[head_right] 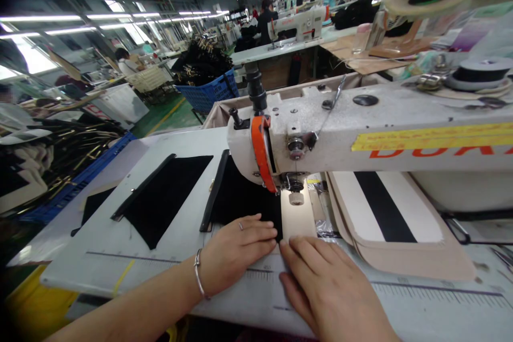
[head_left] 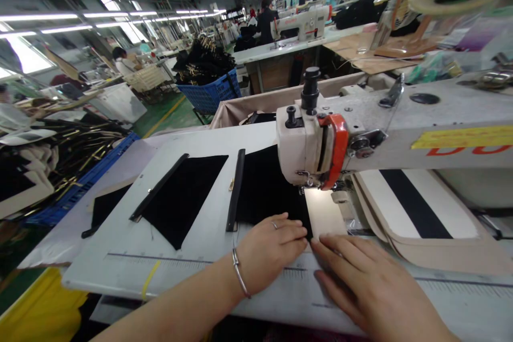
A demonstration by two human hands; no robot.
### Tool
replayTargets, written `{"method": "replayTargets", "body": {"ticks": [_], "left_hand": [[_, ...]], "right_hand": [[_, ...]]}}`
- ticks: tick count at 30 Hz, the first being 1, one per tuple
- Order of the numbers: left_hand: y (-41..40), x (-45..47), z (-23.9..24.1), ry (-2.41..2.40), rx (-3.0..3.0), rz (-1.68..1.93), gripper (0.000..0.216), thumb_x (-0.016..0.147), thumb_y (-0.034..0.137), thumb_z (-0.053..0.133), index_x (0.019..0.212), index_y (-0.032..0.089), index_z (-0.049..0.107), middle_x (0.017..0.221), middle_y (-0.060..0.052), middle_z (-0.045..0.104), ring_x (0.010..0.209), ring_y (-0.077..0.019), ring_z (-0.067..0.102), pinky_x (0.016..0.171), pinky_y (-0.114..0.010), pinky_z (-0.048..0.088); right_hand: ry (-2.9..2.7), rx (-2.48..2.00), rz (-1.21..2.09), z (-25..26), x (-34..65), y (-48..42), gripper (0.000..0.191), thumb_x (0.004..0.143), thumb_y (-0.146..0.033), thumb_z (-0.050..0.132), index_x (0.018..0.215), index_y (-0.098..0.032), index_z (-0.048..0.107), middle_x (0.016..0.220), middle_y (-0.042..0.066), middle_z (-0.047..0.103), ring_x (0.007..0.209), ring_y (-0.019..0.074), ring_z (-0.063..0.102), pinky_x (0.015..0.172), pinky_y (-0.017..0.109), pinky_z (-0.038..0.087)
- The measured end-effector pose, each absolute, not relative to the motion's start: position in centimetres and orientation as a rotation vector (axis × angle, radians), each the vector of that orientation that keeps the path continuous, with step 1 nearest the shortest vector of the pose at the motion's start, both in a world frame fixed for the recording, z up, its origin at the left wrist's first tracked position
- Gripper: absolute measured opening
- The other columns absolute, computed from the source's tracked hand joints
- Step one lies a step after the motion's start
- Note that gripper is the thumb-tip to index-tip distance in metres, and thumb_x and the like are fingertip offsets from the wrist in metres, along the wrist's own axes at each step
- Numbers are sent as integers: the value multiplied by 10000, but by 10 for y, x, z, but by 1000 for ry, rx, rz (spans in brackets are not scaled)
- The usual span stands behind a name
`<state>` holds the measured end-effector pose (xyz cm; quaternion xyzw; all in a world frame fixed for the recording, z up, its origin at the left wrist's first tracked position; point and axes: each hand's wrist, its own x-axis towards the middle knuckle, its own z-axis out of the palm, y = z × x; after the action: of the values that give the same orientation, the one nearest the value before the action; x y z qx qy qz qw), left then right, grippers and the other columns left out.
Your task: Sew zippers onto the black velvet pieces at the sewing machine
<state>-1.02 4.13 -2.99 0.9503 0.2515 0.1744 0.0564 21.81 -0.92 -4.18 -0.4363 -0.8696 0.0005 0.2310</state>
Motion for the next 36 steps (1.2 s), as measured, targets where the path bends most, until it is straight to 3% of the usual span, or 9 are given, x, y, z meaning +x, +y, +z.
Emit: {"method": "replayTargets", "body": {"ticks": [6,19,36], "left_hand": [[66,-10,-33,807,2879,466,218,955,166,462,1106,177,619,1219,-36,638,1207,-143,535,1111,-347,376],[113,2,-25,919,2851,410,185,890,98,539,1013,163,660,1110,-39,672,1080,-157,598,1000,-298,464],[124,2,-32,1120,2807,505,224,882,82,527,973,187,702,1048,-47,694,1016,-187,617,934,-321,504]], "right_hand": [[-2421,-1268,41,-38,217,10,325,861,-338,570,1172,-243,583,1069,27,613,968,209,555,849,403,464],[-2468,-1390,-52,-36,212,53,401,882,-405,507,1232,-226,587,1149,64,617,962,254,568,845,444,488],[-2384,-1380,-102,-35,207,61,421,852,-347,548,1241,-192,587,1117,90,644,999,263,573,885,441,475]]}}
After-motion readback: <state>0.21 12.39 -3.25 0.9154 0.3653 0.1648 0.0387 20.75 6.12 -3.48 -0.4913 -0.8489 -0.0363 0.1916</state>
